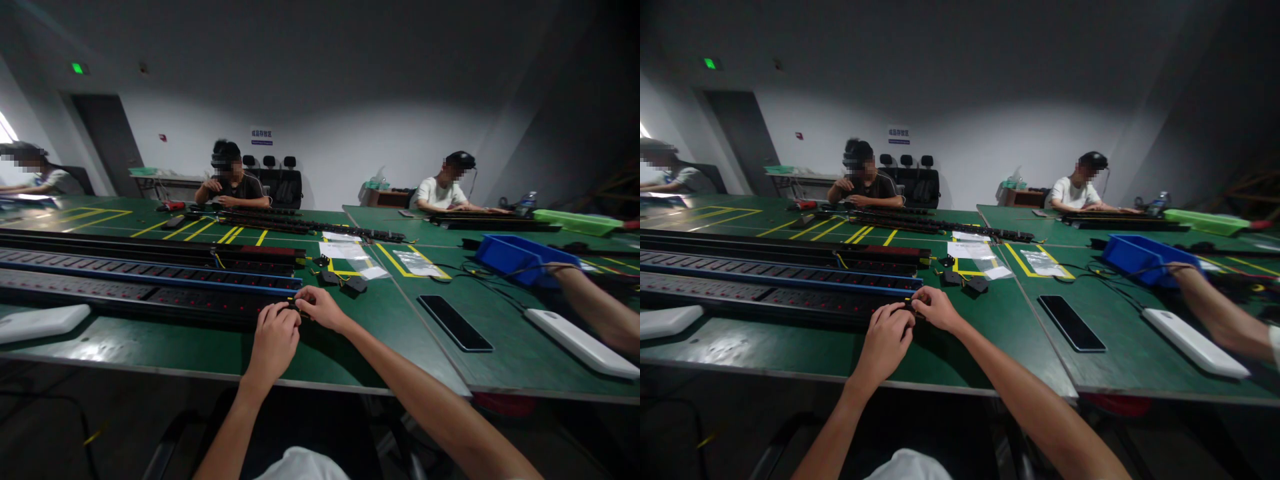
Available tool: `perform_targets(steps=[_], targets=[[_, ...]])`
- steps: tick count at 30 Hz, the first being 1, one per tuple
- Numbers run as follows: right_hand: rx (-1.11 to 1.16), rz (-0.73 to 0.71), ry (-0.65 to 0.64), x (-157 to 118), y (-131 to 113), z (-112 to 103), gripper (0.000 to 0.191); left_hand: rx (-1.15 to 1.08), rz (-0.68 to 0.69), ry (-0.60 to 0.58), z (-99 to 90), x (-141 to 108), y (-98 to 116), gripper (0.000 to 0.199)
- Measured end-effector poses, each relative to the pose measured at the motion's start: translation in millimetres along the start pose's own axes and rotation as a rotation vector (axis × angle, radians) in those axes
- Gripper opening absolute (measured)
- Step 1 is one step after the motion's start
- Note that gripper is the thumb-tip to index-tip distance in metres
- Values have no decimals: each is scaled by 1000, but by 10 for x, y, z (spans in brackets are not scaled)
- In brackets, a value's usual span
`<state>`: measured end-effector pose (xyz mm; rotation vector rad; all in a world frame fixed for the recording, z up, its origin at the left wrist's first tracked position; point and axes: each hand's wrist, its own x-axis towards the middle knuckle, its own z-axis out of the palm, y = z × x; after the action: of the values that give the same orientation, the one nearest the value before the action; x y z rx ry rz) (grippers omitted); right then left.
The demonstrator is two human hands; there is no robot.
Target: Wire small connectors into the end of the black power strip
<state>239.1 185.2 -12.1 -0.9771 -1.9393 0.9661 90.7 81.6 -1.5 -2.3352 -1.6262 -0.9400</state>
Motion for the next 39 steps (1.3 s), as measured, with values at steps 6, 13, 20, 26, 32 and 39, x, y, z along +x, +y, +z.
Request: perform_targets(steps=[6,13,20,26,32,39], targets=[[14,-4,0,-8,-10,-5,20,-1,7,2,0,-8,-8,16],[2,-1,4,3,9,3,19,7,0,0,-2,-1,-4,16],[-23,-17,10,7,24,3,19,2,8,8,-1,-2,-13,16],[-23,-12,13,0,15,-4,19,-2,7,12,5,-4,-13,16],[-17,-1,13,-2,-1,-5,20,-6,15,17,-15,-5,3,18],[6,7,-2,-5,6,-4,19,-10,15,27,-21,-3,5,19]])
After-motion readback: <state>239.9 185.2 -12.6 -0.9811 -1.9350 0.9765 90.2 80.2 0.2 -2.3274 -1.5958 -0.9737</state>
